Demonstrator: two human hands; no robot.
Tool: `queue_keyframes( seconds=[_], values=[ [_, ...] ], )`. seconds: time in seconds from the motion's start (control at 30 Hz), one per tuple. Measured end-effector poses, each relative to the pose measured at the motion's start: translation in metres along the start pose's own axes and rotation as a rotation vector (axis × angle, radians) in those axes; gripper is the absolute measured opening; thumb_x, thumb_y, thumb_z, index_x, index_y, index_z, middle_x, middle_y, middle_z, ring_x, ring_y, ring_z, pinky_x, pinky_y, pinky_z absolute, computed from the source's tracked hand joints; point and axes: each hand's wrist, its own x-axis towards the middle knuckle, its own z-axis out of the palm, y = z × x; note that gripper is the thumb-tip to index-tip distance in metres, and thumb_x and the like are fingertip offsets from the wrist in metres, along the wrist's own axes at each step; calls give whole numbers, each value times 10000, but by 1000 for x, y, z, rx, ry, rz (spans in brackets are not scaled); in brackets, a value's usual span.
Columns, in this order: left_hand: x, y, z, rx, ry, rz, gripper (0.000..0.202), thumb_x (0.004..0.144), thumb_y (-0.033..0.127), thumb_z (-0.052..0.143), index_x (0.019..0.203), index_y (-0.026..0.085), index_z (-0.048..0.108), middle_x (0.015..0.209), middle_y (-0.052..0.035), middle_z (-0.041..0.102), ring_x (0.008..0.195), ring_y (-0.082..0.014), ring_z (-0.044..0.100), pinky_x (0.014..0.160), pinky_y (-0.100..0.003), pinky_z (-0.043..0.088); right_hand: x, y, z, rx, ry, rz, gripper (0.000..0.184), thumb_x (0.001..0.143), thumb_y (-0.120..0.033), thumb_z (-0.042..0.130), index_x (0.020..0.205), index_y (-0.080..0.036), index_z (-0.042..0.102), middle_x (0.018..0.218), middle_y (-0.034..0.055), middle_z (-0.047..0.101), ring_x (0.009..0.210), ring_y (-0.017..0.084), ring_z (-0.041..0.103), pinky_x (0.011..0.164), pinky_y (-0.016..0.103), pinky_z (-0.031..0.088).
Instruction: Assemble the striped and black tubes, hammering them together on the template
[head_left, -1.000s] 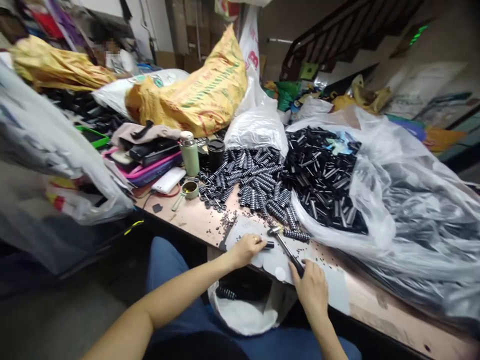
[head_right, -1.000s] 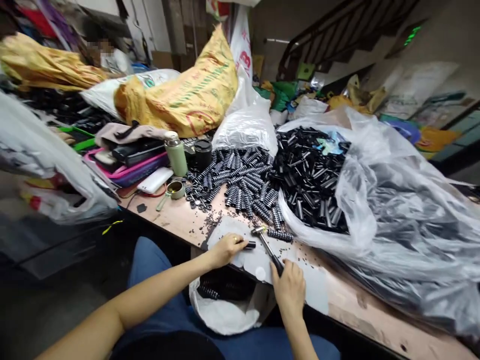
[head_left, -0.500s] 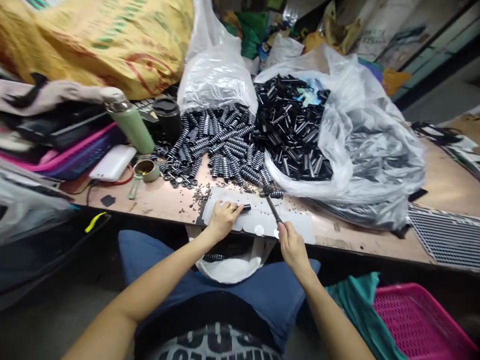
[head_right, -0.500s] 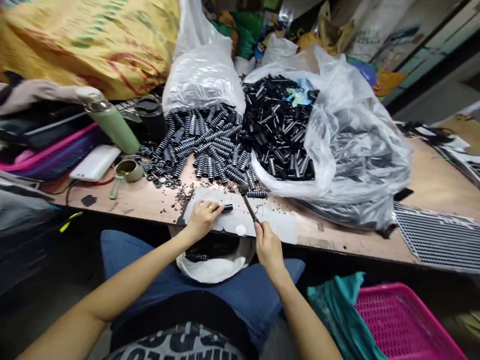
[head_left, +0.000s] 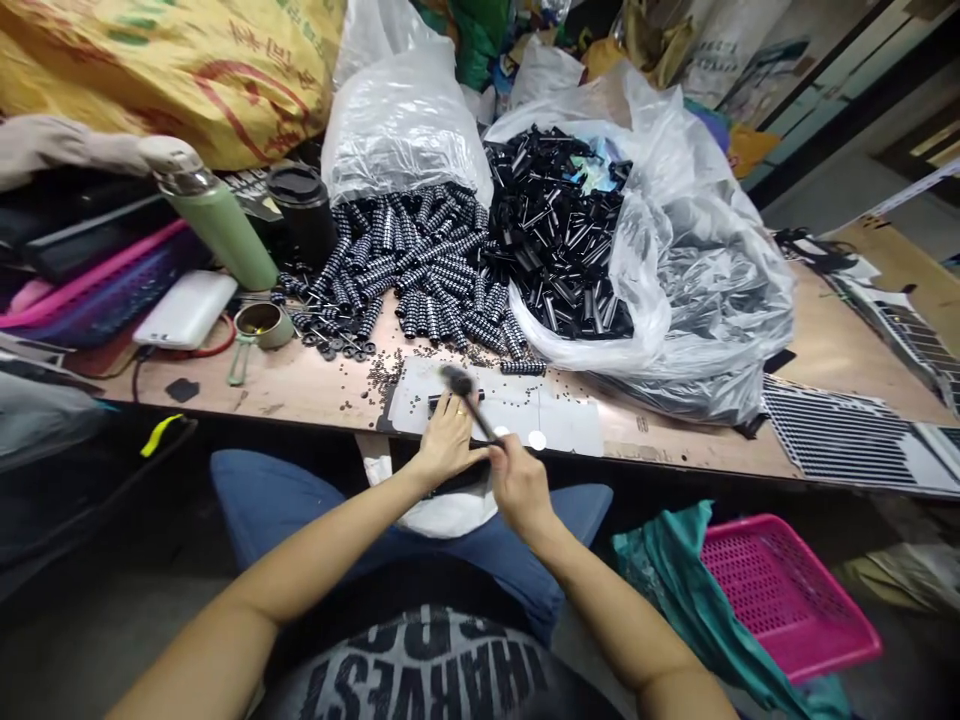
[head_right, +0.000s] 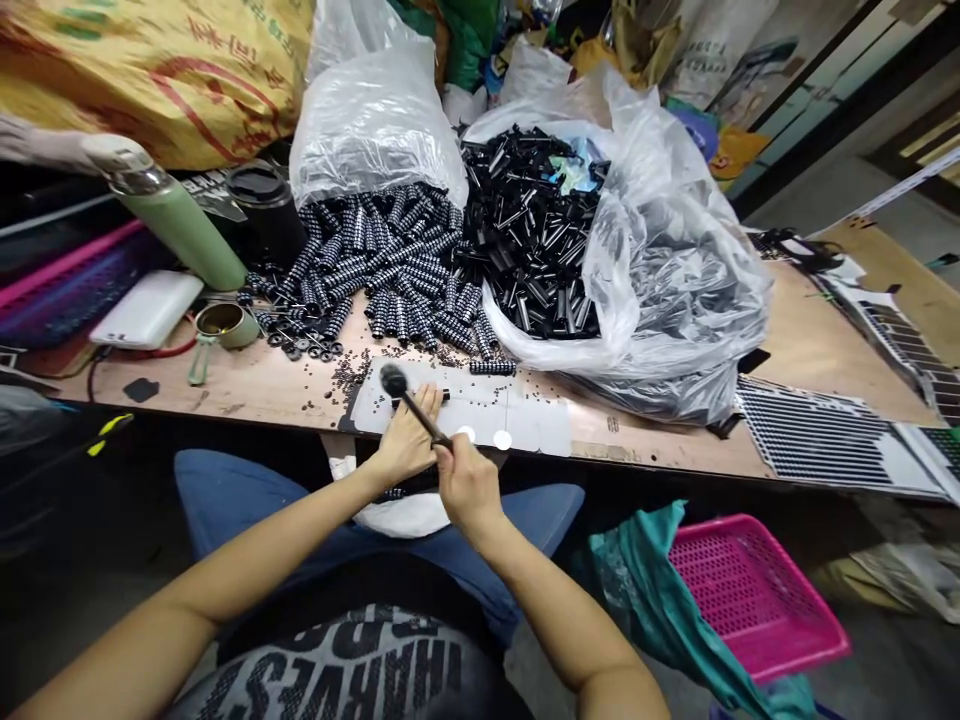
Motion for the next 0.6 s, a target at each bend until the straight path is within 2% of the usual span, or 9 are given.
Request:
queue_keyframes(
  seconds=[0.07, 0.13, 0.2, 0.27, 0.33, 0.43, 0.5, 0.6],
  values=[
    [1, -5, 3, -6, 7, 14, 706, 866, 358, 394, 1427, -56, 285, 1462, -271, 354, 1408, -347, 244, 1132, -502, 176, 3, -5, 9, -126, -140, 6, 388, 1000, -440, 238, 928, -187, 523, 778, 81, 679, 661, 203, 644, 569, 251, 329],
    [6, -11, 2, -19, 32, 37, 662, 862, 316, 403, 1406, -52, 324, 1440, -272, 384, 1380, -353, 299, 1111, -496, 226, 6, -8, 9, -170, -172, 13, 381, 1002, -443, 239, 929, -195, 519, 766, 69, 687, 645, 205, 646, 556, 253, 303],
    [14, -15, -2, -41, 44, 23, 564, 879, 267, 397, 1365, -20, 399, 1353, -256, 486, 1299, -340, 415, 1057, -477, 313, 10, -6, 0, -140, -85, 16, 402, 1008, -447, 200, 943, -204, 513, 761, 55, 687, 653, 198, 645, 556, 251, 293],
    [17, -13, -10, -62, 27, -59, 443, 892, 160, 366, 1297, 25, 483, 1191, -222, 593, 1148, -299, 536, 953, -432, 407, 15, 0, -12, -126, 7, 48, 427, 1010, -453, 170, 940, -207, 512, 741, 45, 680, 649, 190, 637, 556, 251, 285],
    [12, -7, -19, -85, -14, -108, 392, 887, 83, 350, 1228, 68, 542, 1041, -182, 631, 1002, -262, 587, 847, -384, 452, 22, 14, -19, -166, 51, 92, 431, 1006, -469, 185, 926, -208, 518, 733, 45, 678, 646, 190, 632, 559, 256, 276],
    [4, -7, -32, -143, -35, -62, 347, 918, 187, 419, 1234, 116, 542, 997, -149, 626, 934, -249, 584, 784, -355, 463, 33, 44, -15, -272, 53, 152, 408, 995, -488, 252, 910, -204, 532, 769, 57, 687, 652, 188, 628, 567, 265, 270],
    [16, -26, -41, -167, 26, -131, 422, 929, 316, 444, 1298, 117, 491, 1024, -153, 620, 925, -255, 577, 780, -353, 462, 38, 65, -5, -333, 70, 189, 397, 991, -487, 280, 913, -197, 540, 815, 66, 685, 667, 182, 623, 573, 268, 278],
    [67, -81, -54, -118, 218, -410, 485, 940, 313, 387, 1354, 63, 417, 1105, -211, 585, 1023, -299, 546, 856, -396, 431, 42, 83, 9, -385, 151, 176, 375, 981, -472, 332, 918, -183, 562, 872, 79, 661, 776, 194, 613, 612, 269, 325]
  ],
)
